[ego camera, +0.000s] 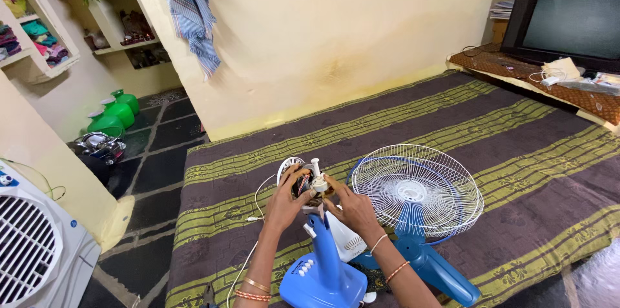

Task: The person works on the motor housing of a blue table fan placed on a bed, using a screwdriver to unscrew and manipulate the motor assembly while holding the housing steady. The fan's blade guard and base remain on the bed as the person works on the motor components.

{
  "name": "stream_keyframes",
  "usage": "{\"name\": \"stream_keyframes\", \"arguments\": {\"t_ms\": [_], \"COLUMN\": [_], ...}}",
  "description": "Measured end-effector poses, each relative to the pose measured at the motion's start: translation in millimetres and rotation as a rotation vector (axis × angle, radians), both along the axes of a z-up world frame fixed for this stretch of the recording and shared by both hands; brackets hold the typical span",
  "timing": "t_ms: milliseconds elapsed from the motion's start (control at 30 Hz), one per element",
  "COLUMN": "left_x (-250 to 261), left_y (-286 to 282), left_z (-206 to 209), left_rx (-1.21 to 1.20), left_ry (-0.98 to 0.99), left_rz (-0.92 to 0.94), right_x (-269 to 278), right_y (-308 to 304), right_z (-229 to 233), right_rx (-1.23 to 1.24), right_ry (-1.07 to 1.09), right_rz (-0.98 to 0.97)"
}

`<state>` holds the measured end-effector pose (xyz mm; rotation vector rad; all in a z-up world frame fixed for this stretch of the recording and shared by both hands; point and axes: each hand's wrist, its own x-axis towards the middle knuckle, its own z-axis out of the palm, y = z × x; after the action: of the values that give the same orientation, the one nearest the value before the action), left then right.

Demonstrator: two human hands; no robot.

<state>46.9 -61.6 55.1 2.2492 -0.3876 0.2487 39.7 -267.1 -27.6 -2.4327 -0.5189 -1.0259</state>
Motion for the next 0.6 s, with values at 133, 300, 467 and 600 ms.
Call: {"name": "stream_keyframes", "arguments": {"t_ms": [133, 300, 467, 600], "left_x": [0, 0, -2, 0], "left_y": [-1, 1, 3, 3], "left_z": [-2, -2, -5, -5], "left_rx": [-0.002, 0.006, -0.041, -0.03], "left_ry": [0.018, 0.041, 0.005, -0.001], "left_rz": [0.002, 0.008, -0.027, -0.029], "right_x": [0, -5, -3, 1], "right_y": [-3, -12, -9, -7], "right_z": [2, 31, 66, 83], "right_rx": [0.038, 0.068, -0.077, -0.208], "right_ry": [-0.034, 0.4, 0.306, 0.342], "right_rz": [0.061, -0.028, 0.052, 0.072]}}
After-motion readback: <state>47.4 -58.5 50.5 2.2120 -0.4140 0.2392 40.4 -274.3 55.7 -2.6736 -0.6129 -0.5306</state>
